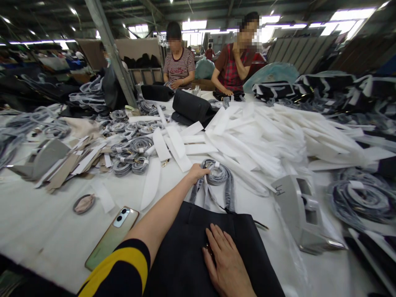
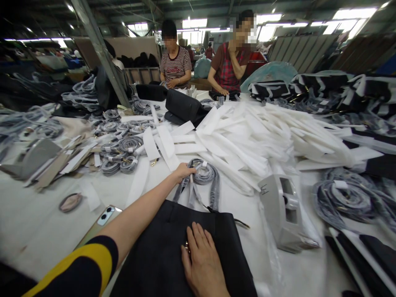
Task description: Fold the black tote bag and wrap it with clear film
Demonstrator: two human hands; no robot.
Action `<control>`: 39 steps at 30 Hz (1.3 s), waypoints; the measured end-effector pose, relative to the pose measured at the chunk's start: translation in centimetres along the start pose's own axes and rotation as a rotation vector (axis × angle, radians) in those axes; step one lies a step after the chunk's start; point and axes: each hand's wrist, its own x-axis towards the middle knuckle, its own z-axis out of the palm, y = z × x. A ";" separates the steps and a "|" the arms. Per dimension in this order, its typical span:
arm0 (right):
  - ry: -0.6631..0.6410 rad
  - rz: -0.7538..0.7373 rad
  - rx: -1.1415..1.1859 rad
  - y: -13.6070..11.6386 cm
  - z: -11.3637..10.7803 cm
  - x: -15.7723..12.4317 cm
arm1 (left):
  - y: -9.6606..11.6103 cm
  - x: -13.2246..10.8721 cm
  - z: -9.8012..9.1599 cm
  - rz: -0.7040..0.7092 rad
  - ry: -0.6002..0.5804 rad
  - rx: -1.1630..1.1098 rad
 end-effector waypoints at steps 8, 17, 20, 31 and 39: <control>0.024 0.004 -0.061 0.1 0.2 0.5 | 2.4 -2.8 -1.9 0.024 -0.022 -0.027; 0.169 -0.129 -0.104 0.8 1.5 0.9 | -1.7 -18.9 -14.0 -0.177 0.249 -0.079; 0.165 -0.144 -0.121 1.0 1.7 0.9 | -5.8 -27.5 -13.2 -0.295 0.306 -0.132; 0.216 -0.207 -0.134 1.6 2.1 0.8 | -10.0 -27.9 -7.7 -0.328 0.457 -0.796; 0.232 -0.193 -0.111 1.5 2.0 1.0 | -8.2 -27.4 -12.8 0.063 0.570 -0.937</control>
